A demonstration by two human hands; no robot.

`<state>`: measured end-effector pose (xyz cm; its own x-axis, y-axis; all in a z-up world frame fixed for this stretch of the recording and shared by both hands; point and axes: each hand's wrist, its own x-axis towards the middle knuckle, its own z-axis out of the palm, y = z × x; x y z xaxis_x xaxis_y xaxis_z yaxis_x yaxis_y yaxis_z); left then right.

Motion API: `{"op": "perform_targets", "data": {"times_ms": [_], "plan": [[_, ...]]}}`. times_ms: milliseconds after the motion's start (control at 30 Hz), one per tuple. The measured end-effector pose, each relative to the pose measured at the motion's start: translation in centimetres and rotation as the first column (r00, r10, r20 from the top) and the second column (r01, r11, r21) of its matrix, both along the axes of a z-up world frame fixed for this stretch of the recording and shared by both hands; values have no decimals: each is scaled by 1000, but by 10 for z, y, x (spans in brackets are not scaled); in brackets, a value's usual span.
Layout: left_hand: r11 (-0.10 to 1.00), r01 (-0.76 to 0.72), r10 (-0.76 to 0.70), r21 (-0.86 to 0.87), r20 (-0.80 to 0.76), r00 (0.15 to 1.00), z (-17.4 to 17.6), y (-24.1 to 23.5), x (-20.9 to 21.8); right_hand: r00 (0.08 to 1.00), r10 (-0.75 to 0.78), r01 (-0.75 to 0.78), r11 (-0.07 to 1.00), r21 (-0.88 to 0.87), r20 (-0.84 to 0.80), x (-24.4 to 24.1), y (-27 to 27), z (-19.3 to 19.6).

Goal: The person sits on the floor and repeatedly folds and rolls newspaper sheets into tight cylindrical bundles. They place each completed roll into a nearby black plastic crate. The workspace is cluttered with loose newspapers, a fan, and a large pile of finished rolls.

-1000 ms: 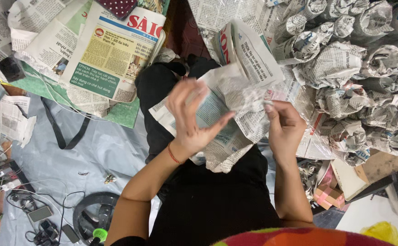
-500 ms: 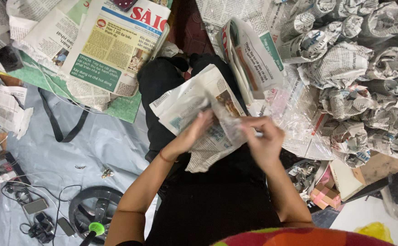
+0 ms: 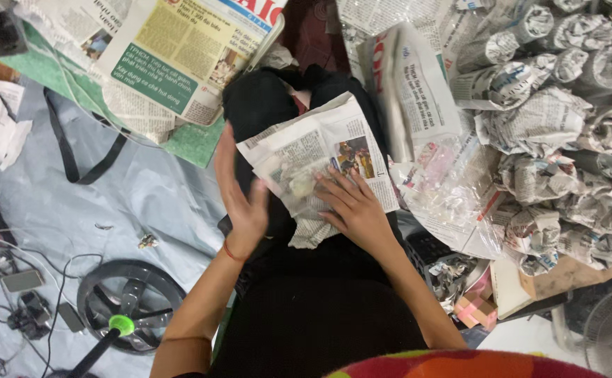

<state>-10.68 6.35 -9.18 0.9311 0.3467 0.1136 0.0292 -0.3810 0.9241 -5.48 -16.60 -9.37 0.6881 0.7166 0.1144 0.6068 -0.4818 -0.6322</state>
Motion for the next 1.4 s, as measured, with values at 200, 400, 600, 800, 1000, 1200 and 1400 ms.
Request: {"op": "perform_targets", "data": {"times_ms": [200,400,600,800,1000,1200,1400], "plan": [[732,636,-608,244,-189,771,12,-33,-4,996,88,-89,990,-105,-17,-1,-6,-31],[308,673,-447,673,-522,727,-22,-27,-4,989,102,-84,984,-158,109,37,-56,-9],[493,706,-672,509,-292,680,-22,-7,3,904,295,-138,887,-441,309,70,-62,18],[823,542,-554,168,30,832,-41,23,-16,998,56,-55,996,75,-17,77,-70,-8],[960,-82,-8,-267,-320,947,-77,-30,-50,749,-265,479,850,220,-608,53,-71,-61],[998,-32,36,-45,75,997,-59,-33,-21,904,-186,346,849,400,-386,52,-49,-59],[979,-112,134,168,-125,983,-45,-12,3,752,-378,572,780,252,-539,46,-32,-54]]}}
